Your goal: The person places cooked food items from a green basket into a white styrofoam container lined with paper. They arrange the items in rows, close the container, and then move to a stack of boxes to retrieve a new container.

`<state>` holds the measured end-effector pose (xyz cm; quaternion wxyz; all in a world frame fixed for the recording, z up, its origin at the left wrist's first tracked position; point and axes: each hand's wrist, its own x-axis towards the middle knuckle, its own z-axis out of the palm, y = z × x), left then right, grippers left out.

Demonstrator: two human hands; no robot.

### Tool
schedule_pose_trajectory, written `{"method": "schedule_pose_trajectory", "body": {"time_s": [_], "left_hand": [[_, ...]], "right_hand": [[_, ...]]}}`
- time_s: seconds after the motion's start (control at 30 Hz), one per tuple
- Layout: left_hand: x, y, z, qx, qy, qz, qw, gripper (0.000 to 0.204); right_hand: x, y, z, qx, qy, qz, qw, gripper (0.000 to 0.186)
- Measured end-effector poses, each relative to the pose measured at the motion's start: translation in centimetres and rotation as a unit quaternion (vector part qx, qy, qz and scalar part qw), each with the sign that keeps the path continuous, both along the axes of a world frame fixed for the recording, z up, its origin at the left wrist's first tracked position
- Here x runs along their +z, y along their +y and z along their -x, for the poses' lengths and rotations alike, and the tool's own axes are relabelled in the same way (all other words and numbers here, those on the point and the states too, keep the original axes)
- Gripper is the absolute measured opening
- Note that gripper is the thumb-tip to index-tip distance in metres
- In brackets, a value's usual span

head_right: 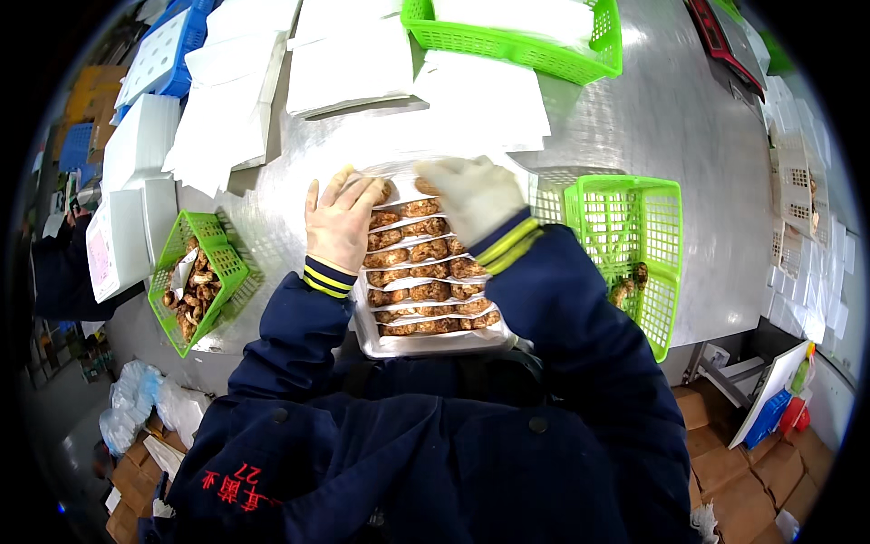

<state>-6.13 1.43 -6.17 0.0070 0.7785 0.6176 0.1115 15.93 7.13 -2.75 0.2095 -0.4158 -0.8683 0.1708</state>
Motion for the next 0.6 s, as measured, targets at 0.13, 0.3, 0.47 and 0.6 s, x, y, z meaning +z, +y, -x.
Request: {"method": "schedule_pose_trajectory", "body": {"time_s": [0.13, 0.3, 0.47, 0.6], "left_hand": [[0.0, 0.0, 0.9, -0.02, -0.016, 0.013, 1.0, 0.039], [-0.2, 0.0, 1.0, -0.025, -0.039, 0.015, 0.999, 0.037], [-0.6, -0.1, 1.3, -0.036, -0.056, -0.024, 0.997, 0.032], [0.0, 0.3, 0.3, -0.067, -0.087, -0.123, 0.986, 0.032]], "right_hand": [[-2.9, 0.3, 3.4, 0.01, -0.134, 0.012, 0.991, 0.046], [0.1, -0.9, -1.9, -0.05, 0.0, 0.05, 0.998, 0.04], [3.4, -3.6, -17.4, -0.316, 0.118, 0.043, 0.941, 0.031], [2.6, -7.5, -27.6, -0.542, -0.008, 0.239, 0.805, 0.03]]}}
